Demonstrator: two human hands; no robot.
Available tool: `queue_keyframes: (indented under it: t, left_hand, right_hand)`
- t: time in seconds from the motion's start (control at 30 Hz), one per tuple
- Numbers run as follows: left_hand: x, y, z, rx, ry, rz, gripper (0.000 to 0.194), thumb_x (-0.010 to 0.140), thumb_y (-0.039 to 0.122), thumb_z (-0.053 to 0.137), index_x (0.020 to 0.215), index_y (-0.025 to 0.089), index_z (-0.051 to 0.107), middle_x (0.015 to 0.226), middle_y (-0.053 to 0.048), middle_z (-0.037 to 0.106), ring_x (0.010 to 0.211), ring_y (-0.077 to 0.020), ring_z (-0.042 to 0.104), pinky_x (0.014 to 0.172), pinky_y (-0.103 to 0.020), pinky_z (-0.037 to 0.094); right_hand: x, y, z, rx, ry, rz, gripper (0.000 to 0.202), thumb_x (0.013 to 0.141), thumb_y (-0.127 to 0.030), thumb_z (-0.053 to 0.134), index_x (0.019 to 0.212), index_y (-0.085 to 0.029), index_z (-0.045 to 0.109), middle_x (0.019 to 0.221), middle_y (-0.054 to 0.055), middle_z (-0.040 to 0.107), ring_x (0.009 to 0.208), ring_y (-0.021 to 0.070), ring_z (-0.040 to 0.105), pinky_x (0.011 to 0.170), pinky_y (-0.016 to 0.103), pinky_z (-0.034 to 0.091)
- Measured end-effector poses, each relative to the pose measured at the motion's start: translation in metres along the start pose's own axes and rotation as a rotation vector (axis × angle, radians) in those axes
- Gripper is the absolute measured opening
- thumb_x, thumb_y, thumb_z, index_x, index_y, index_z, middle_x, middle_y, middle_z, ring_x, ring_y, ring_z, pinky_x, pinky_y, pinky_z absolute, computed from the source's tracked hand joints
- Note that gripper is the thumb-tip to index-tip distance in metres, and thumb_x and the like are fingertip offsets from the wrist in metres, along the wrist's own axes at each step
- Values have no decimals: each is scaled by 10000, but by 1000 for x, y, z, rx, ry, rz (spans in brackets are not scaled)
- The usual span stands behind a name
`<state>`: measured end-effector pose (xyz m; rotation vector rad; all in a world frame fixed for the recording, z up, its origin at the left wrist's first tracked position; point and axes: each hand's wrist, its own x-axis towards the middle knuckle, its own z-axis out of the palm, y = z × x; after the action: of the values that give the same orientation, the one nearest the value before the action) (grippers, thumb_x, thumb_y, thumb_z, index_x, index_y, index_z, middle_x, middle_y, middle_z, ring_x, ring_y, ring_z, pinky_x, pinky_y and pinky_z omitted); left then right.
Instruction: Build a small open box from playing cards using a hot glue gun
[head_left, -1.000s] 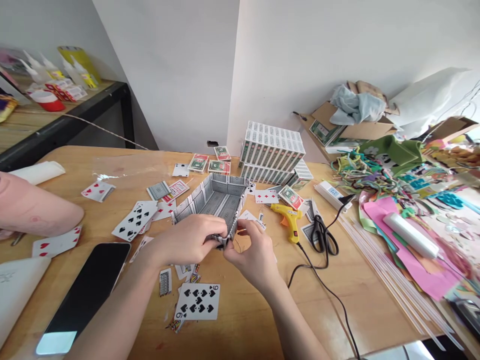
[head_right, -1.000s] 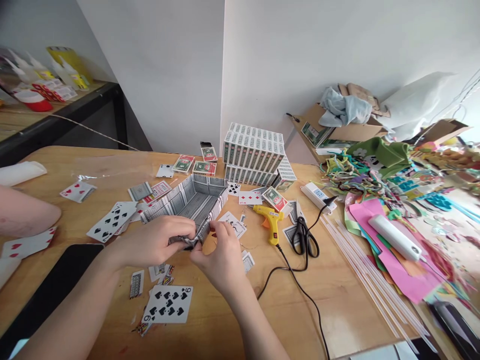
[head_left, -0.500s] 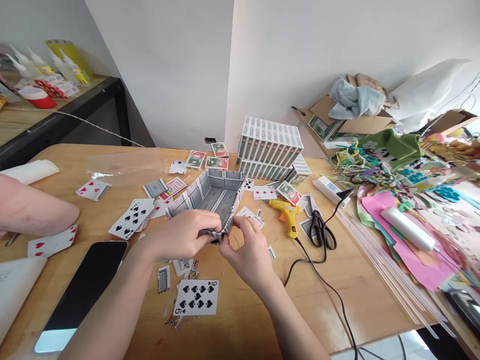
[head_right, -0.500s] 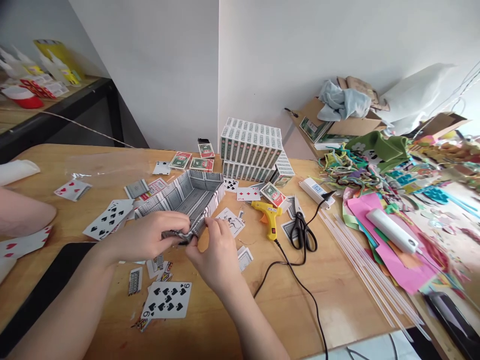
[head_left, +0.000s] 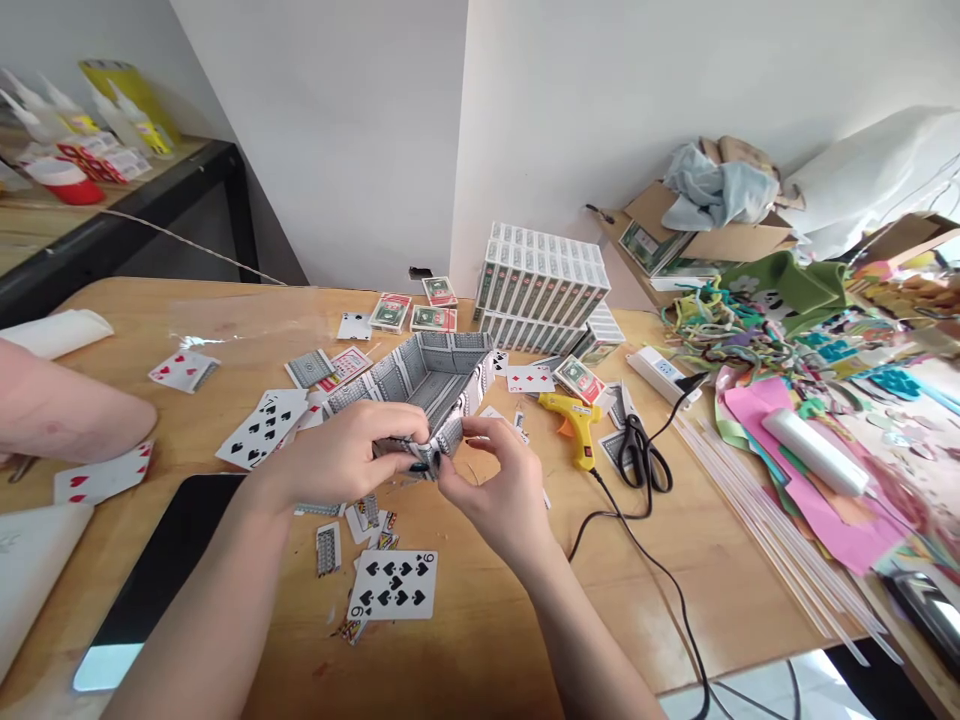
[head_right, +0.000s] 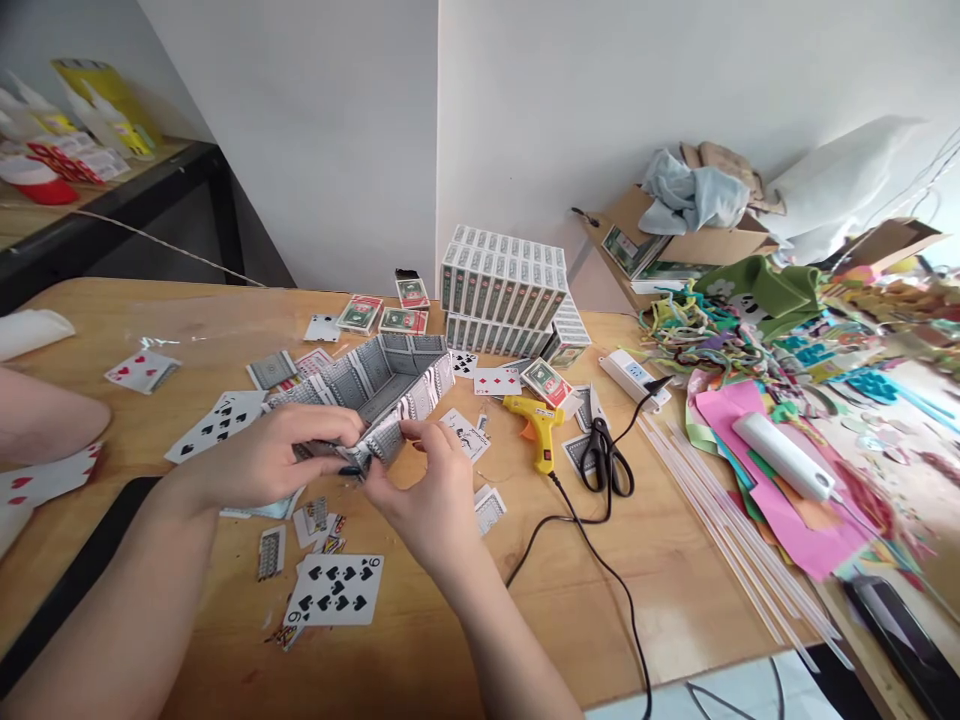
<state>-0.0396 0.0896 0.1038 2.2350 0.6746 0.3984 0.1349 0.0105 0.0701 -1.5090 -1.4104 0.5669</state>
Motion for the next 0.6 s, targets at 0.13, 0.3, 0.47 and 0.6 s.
queue_keyframes:
  t: [0.13, 0.3, 0.47, 0.6]
  left_hand:
    - [1, 2, 2, 17, 22, -2, 126, 807, 79, 476, 755, 189, 508, 734, 24, 511, 647, -122, 437, 594, -247, 346]
    - [3, 4, 7, 55, 29, -29, 125, 804, 82, 475, 752, 194, 491, 737, 27, 508, 643, -120, 432, 578, -244, 336]
    - [2, 3, 7, 84, 29, -25, 138, 781, 63, 467, 740, 194, 485, 725, 24, 505, 642, -124, 437, 572, -248, 333]
    - [3, 0, 7, 74, 13, 4, 149, 778, 54, 460, 769, 189, 522, 779, 6, 556, 689, -135, 485, 608, -253, 361]
  right_hand:
    - [3, -3, 1, -136, 36, -79, 255, 679, -224, 600, 915, -134, 633, 839, 99, 678, 814, 226, 635, 764, 391, 546]
    - [5, -3, -1, -206, 48, -155, 250, 700, -216, 551, 919, -119, 625, 815, 110, 668, 785, 233, 628, 743, 397, 542]
    - [3, -2, -5, -193, -2, -125, 249, 732, -233, 551, 938, -120, 635, 871, 126, 688, 857, 254, 630, 793, 418, 529]
    - [4, -5, -9, -72, -125, 64, 253, 723, -244, 588, 953, -154, 644, 927, 100, 693, 864, 230, 631, 817, 401, 525]
